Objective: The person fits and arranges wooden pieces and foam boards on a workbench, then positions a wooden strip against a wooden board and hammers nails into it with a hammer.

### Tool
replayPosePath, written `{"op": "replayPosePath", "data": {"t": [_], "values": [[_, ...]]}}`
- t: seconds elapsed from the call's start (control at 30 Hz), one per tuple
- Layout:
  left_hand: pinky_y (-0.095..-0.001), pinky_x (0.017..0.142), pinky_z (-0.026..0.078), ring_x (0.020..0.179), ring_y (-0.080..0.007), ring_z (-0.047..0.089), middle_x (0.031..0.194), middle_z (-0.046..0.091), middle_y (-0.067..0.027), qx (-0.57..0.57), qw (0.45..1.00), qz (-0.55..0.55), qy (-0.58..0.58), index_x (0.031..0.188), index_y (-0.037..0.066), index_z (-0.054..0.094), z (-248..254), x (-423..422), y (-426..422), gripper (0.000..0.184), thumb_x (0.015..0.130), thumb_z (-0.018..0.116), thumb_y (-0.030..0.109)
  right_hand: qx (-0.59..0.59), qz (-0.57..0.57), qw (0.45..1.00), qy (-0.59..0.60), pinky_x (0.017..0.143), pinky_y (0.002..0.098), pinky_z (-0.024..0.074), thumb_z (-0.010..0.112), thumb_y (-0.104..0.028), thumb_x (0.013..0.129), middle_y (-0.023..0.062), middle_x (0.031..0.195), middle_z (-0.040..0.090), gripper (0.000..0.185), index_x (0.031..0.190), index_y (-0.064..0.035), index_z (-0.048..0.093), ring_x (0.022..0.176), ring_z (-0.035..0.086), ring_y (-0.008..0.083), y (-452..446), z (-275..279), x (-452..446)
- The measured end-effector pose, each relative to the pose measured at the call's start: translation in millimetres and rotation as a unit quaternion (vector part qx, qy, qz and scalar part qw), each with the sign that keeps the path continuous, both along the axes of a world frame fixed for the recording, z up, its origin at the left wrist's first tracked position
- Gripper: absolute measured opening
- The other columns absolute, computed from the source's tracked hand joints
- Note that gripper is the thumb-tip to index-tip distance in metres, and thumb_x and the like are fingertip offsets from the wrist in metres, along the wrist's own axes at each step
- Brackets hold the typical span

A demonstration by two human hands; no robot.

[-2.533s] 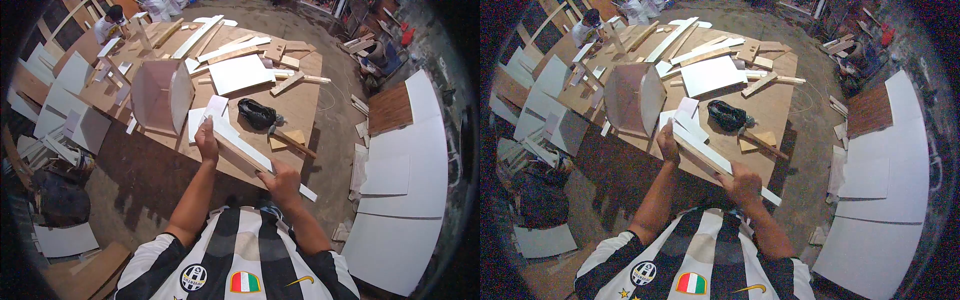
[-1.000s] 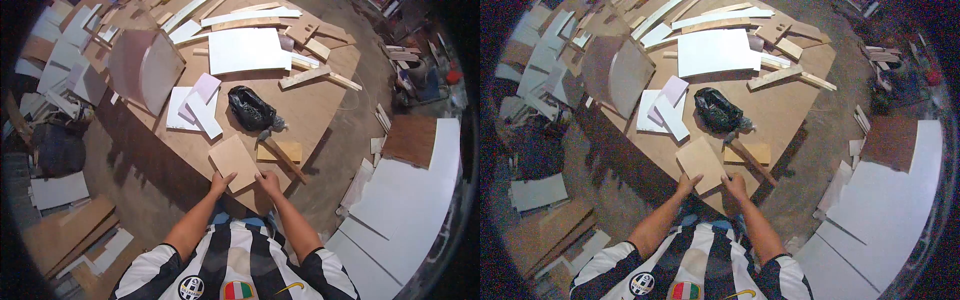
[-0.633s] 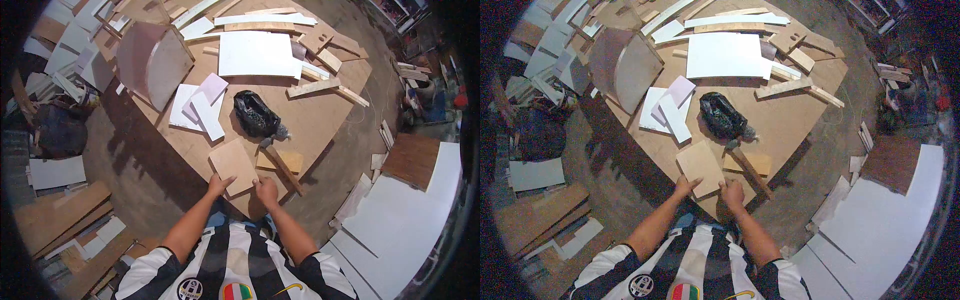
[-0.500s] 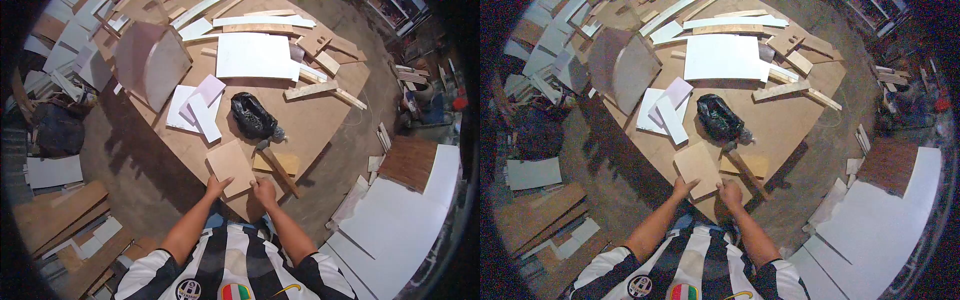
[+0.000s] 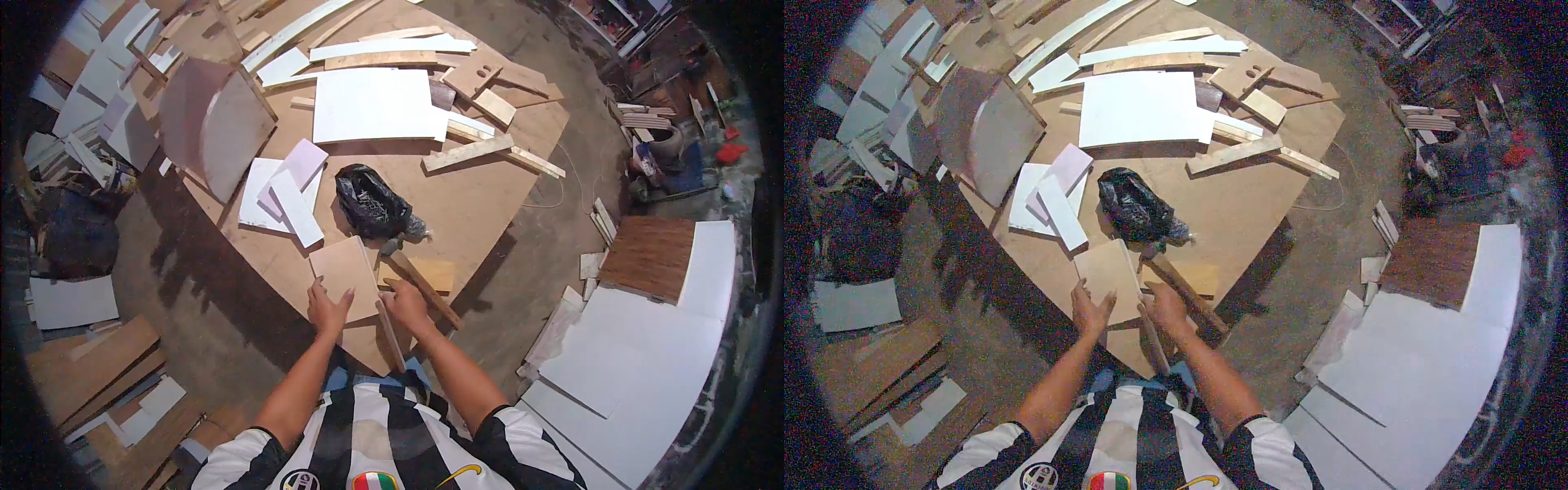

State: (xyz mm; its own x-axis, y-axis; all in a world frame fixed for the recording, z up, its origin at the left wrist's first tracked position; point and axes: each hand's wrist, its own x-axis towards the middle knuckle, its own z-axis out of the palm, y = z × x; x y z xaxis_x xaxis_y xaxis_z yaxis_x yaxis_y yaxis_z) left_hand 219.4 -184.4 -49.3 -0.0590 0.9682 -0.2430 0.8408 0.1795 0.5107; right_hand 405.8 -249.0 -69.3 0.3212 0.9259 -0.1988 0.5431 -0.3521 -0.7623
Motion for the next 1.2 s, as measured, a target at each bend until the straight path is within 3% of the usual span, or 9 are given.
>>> {"op": "replayPosePath", "data": {"t": [0.17,0.4,0.53,0.63,0.87,0.93,1.0,1.1,1.2], "values": [[-0.0443,0.092,0.047,0.11,-0.0348,0.055,0.115,0.059,-0.0158,0.109,0.977,-0.13,-0.129,0.113,0.003,0.062,24.7,48.7,0.1,0.044,0.082,0.077,0.029,0.038,-0.03,0.999,-0.011,0.078,0.0413,0.054,0.074,-0.022,0.083,0.018,0.1,0.069,0.038,0.116,-0.0065,0.069,0.088,0.068,0.0342,-2.1,25.0,18.7],[-0.0379,0.088,0.049,0.101,-0.0286,0.063,0.107,0.065,-0.0146,0.018,0.924,-0.191,-0.332,0.117,0.002,0.063,14.4,115.4,-7.7,0.036,0.09,0.069,0.025,0.081,-0.078,0.989,-0.094,0.076,0.0401,0.0544,0.073,-0.024,0.084,0.0172,0.102,0.069,0.039,0.118,-0.0065,0.068,0.085,0.068,0.0321,-23.1,49.9,60.9],[-0.0373,0.088,0.05,0.102,-0.0272,0.064,0.117,0.066,-0.0161,0.016,0.919,-0.171,-0.354,0.128,0.005,0.062,31.9,164.7,-5.2,0.041,0.093,0.066,0.027,0.065,-0.103,0.99,-0.065,0.076,0.0388,0.0545,0.072,-0.024,0.085,0.0163,0.102,0.069,0.038,0.119,-0.0065,0.068,0.085,0.069,0.0297,-17.9,58.8,97.7],[-0.0387,0.09,0.051,0.103,-0.0285,0.065,0.119,0.066,-0.0182,0.027,0.923,-0.18,-0.34,0.129,0.004,0.061,29.5,211.3,16.1,0.043,0.094,0.065,0.028,0.078,-0.092,0.99,-0.073,0.075,0.0375,0.0548,0.072,-0.024,0.084,0.016,0.104,0.069,0.038,0.118,-0.0067,0.068,0.084,0.069,0.0278,2.6,45.5,143.2],[-0.0418,0.099,0.048,0.114,-0.0356,0.062,0.126,0.063,-0.0214,0.042,0.944,-0.144,-0.294,0.131,0.003,0.059,-8.2,344.1,91.0,0.043,0.093,0.063,0.022,0.155,-0.061,0.977,-0.135,0.096,0.045,0.0482,0.069,-0.019,0.085,0.0206,0.113,0.065,0.039,0.121,-0.0057,0.065,0.11,0.059,0.0379,115.6,5.7,289.1],[-0.0447,0.106,0.041,0.124,-0.0407,0.054,0.128,0.06,-0.0243,0.204,0.924,-0.218,-0.24,0.129,0.001,0.059,-24.6,382.0,117.8,0.043,0.091,0.063,0.02,0.133,-0.05,0.97,-0.2,0.1,0.0445,0.0454,0.069,-0.019,0.085,0.021,0.122,0.061,0.042,0.123,-0.0041,0.062,0.118,0.055,0.0379,156.0,4.1,332.8],[-0.0486,0.112,0.033,0.136,-0.041,0.041,0.14,0.051,-0.0222,0.162,0.931,-0.24,-0.224,0.133,0.002,0.054,-25.1,408.1,143.9,0.05,0.087,0.065,0.019,0.139,-0.034,0.965,-0.221,0.101,0.0447,0.0443,0.069,-0.02,0.085,0.0213,0.125,0.06,0.044,0.125,-0.0028,0.06,0.119,0.054,0.0379,192.8,1.9,371.8],[-0.0564,0.115,0.025,0.147,-0.0386,0.022,0.157,0.029,-0.0187,0.112,0.941,-0.318,-0.018,0.147,0.004,0.038,-14.1,438.8,171.2,0.077,0.083,0.072,0.03,0.154,-0.013,0.951,-0.268,0.102,0.046,0.0428,0.07,-0.023,0.085,0.0216,0.127,0.058,0.049,0.126,-0.0006,0.058,0.12,0.053,0.0379,238.2,-12.4,409.2],[-0.054,0.118,0.023,0.146,-0.043,0.024,0.158,0.027,-0.0219,0.091,0.937,-0.336,0.042,0.149,0.004,0.033,-8.2,457.1,188.6,0.088,0.077,0.077,0.03,0.162,-0.011,0.939,-0.303,0.098,0.0487,0.0443,0.07,-0.029,0.086,0.0207,0.123,0.06,0.05,0.125,-0.0009,0.058,0.118,0.054,0.0361,271.2,-24.7,425.9]]}}
